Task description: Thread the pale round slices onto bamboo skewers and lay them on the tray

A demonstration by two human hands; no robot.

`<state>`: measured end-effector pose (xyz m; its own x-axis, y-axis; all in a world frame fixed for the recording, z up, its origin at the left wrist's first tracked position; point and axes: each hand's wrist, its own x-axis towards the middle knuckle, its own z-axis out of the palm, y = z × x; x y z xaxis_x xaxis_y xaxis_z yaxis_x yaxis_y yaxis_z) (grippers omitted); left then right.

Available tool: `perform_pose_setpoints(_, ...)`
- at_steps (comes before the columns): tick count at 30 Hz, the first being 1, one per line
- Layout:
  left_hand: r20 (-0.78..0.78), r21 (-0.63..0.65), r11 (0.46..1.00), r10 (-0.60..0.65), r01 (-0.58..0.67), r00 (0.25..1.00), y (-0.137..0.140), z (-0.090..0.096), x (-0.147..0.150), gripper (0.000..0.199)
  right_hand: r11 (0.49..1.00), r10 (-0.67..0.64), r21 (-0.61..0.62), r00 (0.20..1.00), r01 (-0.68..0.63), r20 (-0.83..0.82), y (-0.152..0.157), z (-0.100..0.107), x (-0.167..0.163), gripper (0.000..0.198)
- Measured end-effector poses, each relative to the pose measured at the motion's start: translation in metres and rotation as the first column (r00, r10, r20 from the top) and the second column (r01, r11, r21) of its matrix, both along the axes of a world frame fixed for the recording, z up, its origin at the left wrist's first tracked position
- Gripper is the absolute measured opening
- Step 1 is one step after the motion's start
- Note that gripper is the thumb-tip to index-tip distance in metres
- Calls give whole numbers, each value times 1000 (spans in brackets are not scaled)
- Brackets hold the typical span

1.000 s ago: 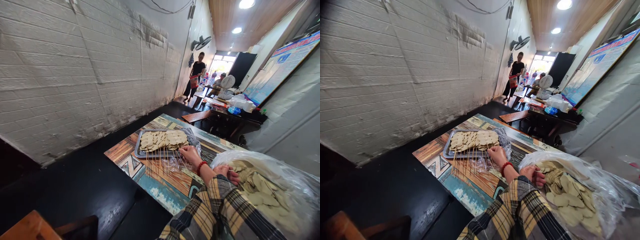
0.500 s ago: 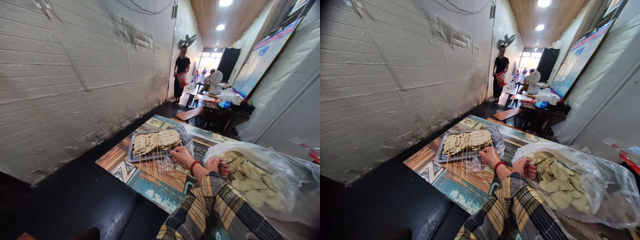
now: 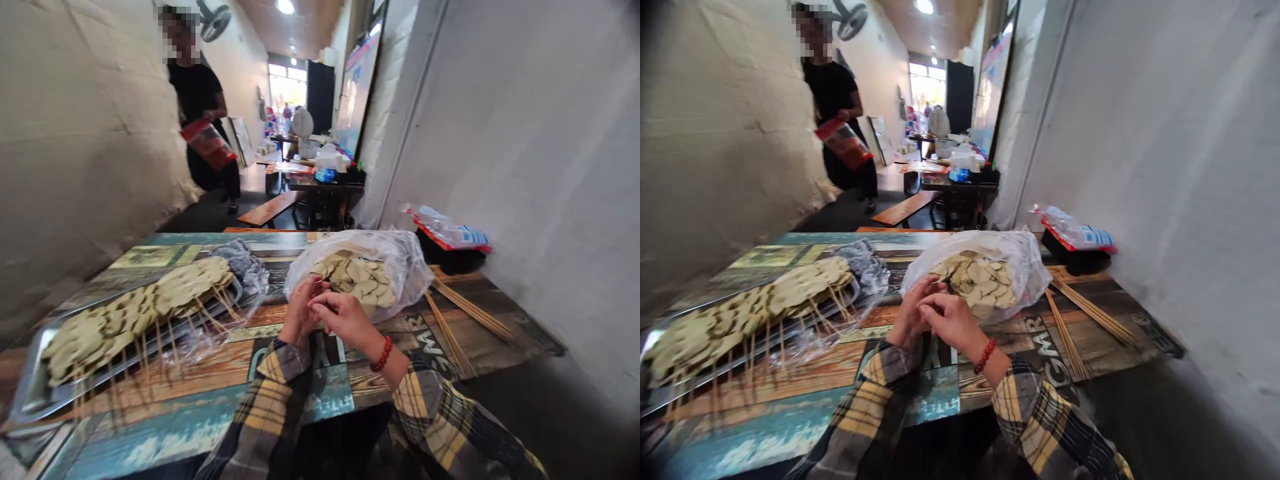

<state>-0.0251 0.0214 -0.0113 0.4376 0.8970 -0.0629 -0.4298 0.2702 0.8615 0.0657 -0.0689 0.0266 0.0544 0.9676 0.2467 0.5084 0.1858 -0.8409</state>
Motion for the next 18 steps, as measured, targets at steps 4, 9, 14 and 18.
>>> perform_pose_setpoints(4,-11,-54,998,-19,18,1000,1,2,8,28,974,-214,-92,975,208,-64,-49,-23,74,28)
perform_pose_setpoints(9,-191,103,994,-17,37,981,-8,9,11,42,897,-435,-70,899,437,45,-110,-33,177,30)
perform_pose_setpoints(14,-332,267,963,46,47,942,-33,8,35,47,820,-540,-25,787,572,297,-157,-40,248,26)
perform_pose_setpoints(18,-528,359,888,-62,289,847,-72,8,75,38,793,-517,-87,742,603,427,-157,-46,253,23)
